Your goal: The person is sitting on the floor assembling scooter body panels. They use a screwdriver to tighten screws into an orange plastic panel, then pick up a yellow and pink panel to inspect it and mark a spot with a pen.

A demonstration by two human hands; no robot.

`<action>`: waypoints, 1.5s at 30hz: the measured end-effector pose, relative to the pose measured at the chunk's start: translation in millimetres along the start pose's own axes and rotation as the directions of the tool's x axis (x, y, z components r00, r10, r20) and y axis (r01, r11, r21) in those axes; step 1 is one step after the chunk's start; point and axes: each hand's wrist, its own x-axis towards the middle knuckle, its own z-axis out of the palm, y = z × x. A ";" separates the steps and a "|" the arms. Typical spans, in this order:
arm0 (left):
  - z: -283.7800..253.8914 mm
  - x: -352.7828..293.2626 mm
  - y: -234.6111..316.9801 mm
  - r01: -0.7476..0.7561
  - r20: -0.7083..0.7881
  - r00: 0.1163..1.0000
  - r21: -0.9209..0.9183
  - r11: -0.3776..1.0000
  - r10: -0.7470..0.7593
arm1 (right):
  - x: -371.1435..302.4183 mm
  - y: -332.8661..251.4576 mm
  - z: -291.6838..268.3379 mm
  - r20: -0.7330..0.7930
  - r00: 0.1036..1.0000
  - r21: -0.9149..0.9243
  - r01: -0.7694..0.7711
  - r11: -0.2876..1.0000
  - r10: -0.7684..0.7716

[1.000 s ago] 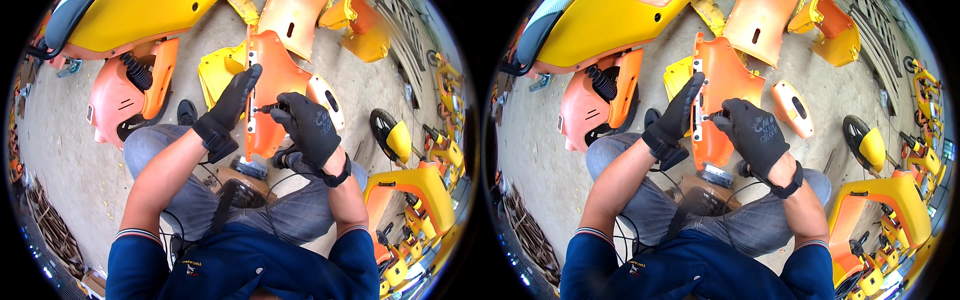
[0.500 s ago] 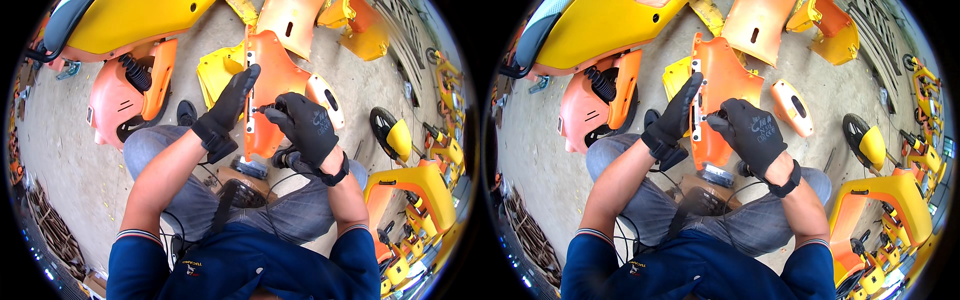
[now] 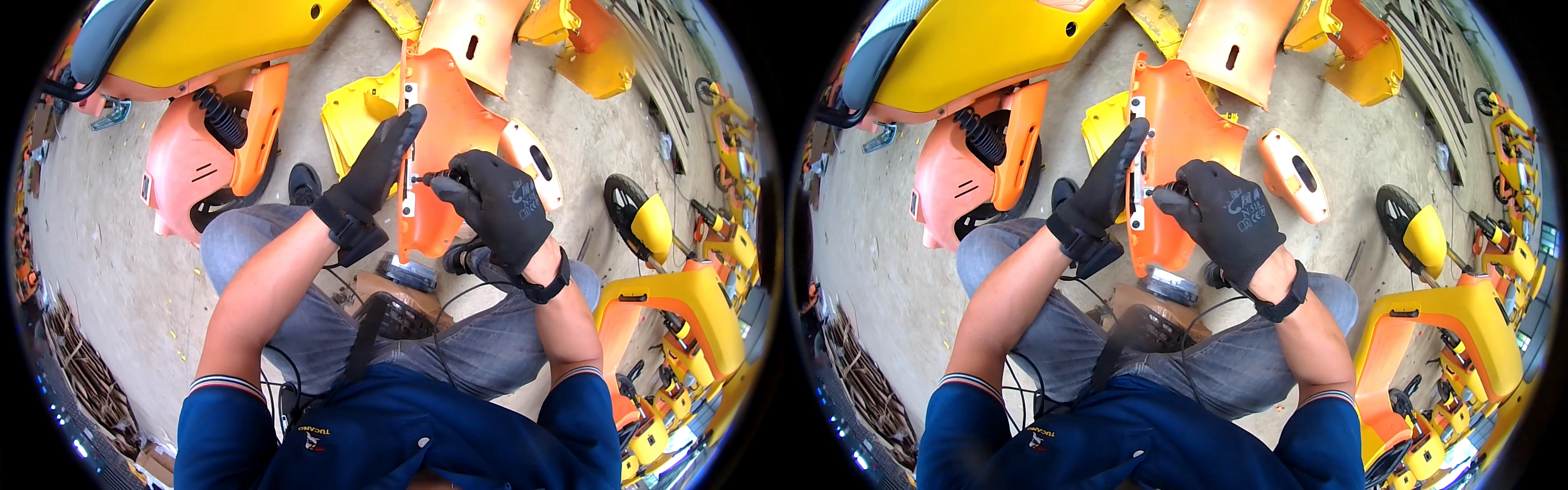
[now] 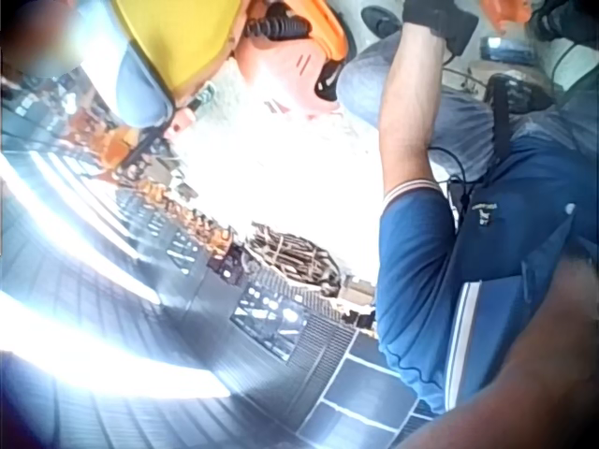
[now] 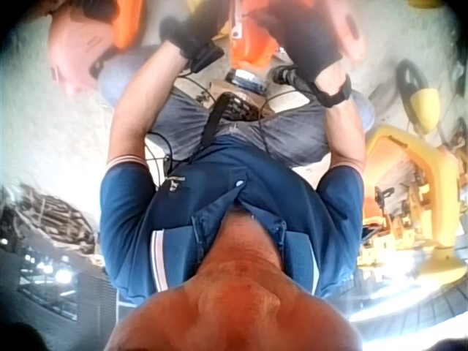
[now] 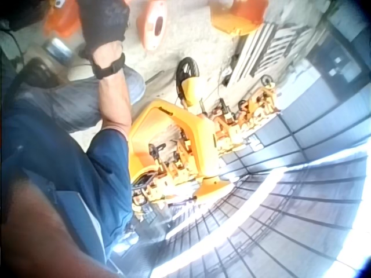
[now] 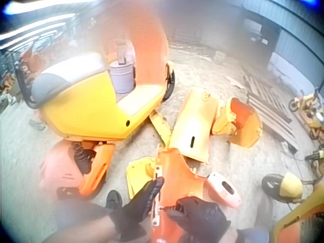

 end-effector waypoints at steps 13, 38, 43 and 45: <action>-4.3 2.1 -3.6 -0.040 0.000 0.999 0.030 0.999 0.040 | 0.6 -1.1 -2.9 0.069 0.996 -0.019 -0.053 0.998 0.054; -4.4 0.6 0.0 0.052 -0.035 0.998 0.141 0.989 -0.048 | 0.4 4.1 0.5 -0.024 0.976 -0.013 0.215 0.977 -0.215; 3.0 -2.2 0.9 -0.005 -0.046 0.999 0.122 0.992 0.011 | -1.0 2.6 7.3 -0.059 0.997 -0.047 0.044 0.998 -0.047; 2.4 -2.6 2.1 0.007 -0.054 0.999 0.142 0.990 0.000 | -1.4 3.0 9.7 -0.062 0.996 -0.040 0.055 0.998 -0.057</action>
